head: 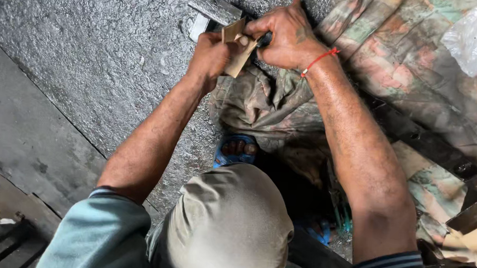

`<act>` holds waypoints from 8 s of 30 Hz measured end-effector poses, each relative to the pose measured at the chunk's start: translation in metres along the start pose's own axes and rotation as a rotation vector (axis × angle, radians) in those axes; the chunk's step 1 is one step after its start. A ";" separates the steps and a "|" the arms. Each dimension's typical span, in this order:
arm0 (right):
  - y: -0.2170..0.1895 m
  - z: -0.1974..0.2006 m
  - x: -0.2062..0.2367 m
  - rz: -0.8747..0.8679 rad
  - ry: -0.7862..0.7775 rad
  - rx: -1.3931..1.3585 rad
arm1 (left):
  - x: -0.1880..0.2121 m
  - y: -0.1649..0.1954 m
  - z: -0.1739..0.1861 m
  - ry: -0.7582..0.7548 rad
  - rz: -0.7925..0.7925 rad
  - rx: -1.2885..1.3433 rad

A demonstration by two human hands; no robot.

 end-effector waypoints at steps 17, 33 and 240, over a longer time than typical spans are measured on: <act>0.045 -0.017 0.000 -0.099 -0.046 0.055 | -0.015 -0.010 0.005 -0.090 -0.042 -0.269; 0.053 -0.011 -0.015 -0.050 -0.118 -0.146 | -0.020 -0.022 0.017 0.175 -0.544 -0.455; -0.059 0.017 0.248 -0.096 0.053 -1.621 | 0.168 0.040 -0.087 -0.830 -0.055 0.701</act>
Point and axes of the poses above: each hand's wrist, its own x-axis away from the middle knuckle, its own z-axis out of the back of the hand, y = z × x, the point moved 5 cm from there along -x, towards the middle knuckle, and after that the axes turned 6 degrees about -z, right-handed, at the moved point
